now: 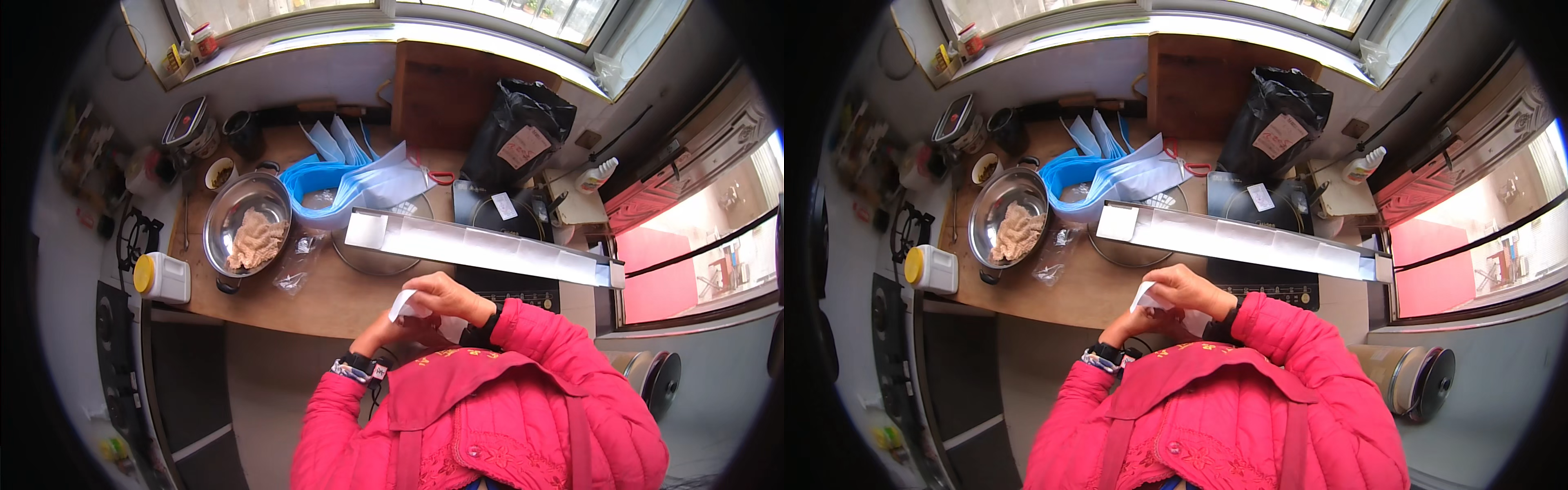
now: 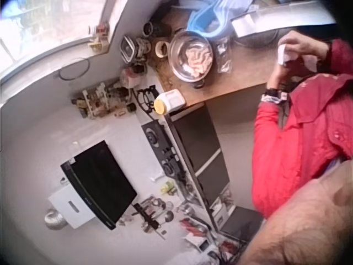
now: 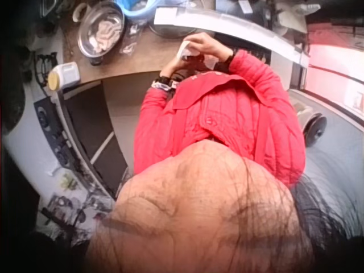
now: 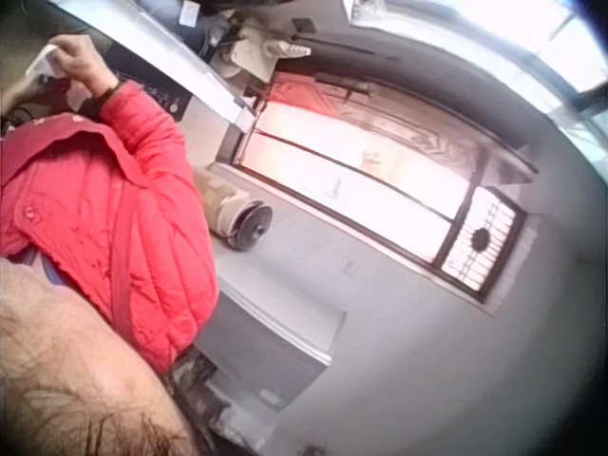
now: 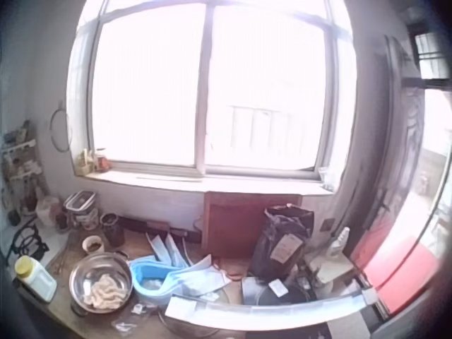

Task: The person cuts a strip of aluminum foil with scissors, then places and presses it along the wall above the stove as a splashback. They then pack a blue plastic item into a clear bag and place it in a black bag, and open a drawer to retrieve a container.

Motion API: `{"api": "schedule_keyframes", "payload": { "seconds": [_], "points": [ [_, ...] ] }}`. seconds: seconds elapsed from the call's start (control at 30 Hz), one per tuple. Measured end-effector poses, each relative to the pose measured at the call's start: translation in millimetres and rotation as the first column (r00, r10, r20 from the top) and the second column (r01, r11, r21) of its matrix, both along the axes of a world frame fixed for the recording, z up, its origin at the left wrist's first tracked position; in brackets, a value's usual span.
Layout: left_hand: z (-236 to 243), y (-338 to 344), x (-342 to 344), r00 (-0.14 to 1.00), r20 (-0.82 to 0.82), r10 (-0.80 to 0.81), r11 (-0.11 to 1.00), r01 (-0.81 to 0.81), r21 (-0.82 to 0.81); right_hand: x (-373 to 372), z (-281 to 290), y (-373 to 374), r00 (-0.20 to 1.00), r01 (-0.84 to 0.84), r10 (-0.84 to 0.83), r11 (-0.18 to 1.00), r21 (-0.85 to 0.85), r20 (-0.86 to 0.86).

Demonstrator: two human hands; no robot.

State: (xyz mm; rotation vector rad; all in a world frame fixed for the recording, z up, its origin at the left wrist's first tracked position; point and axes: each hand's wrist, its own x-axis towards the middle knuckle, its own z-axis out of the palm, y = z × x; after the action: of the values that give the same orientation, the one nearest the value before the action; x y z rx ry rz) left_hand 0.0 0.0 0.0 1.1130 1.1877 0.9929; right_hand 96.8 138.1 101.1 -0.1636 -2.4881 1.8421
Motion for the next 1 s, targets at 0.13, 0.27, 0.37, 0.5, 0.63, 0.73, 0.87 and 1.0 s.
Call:
{"api": "schedule_keyframes", "payload": {
  "seconds": [0.13,0.27,0.37,0.5,0.63,0.73,0.87,1.0],
  "points": [
    [-21.7,-7.5,-1.9,0.964,0.136,0.230,0.973,-0.230,-0.010,-0.1,0.0,2.6,0.989,0.139,-0.148,0.972,-0.189,-0.033],
    [-29.5,-19.3,-9.6,0.960,-0.102,0.262,0.965,-0.264,-0.002,3.3,4.1,-4.2,0.992,0.058,-0.056,0.998,0.018,-0.113],
    [-21.2,-27.2,-29.8,0.890,-0.204,0.408,0.913,-0.398,0.090,3.1,6.5,-0.9,0.955,0.111,-0.074,0.987,0.114,-0.288],
    [-4.6,-29.3,-40.6,0.854,-0.354,0.381,0.916,-0.400,0.022,-8.6,-3.7,9.0,0.898,0.365,-0.353,0.931,-0.001,-0.264],
    [-6.5,-13.2,-36.5,0.799,-0.500,0.333,0.942,-0.262,0.208,-15.9,-19.2,0.0,0.976,0.164,-0.122,0.958,0.237,-0.179],
    [-21.9,6.4,-28.8,0.848,-0.452,0.278,0.956,-0.201,0.212,-16.0,-14.5,1.3,0.958,0.246,-0.264,0.956,-0.158,-0.111],
    [-28.7,-6.3,-18.0,0.865,-0.373,0.336,0.906,-0.189,0.378,-18.4,-3.1,27.6,0.916,0.241,-0.352,0.866,-0.438,-0.193],
    [-15.8,-14.3,-32.1,0.671,-0.650,0.356,0.917,-0.118,0.380,-23.9,-7.4,39.8,0.833,0.479,-0.552,0.749,-0.457,-0.031]
  ]
}}
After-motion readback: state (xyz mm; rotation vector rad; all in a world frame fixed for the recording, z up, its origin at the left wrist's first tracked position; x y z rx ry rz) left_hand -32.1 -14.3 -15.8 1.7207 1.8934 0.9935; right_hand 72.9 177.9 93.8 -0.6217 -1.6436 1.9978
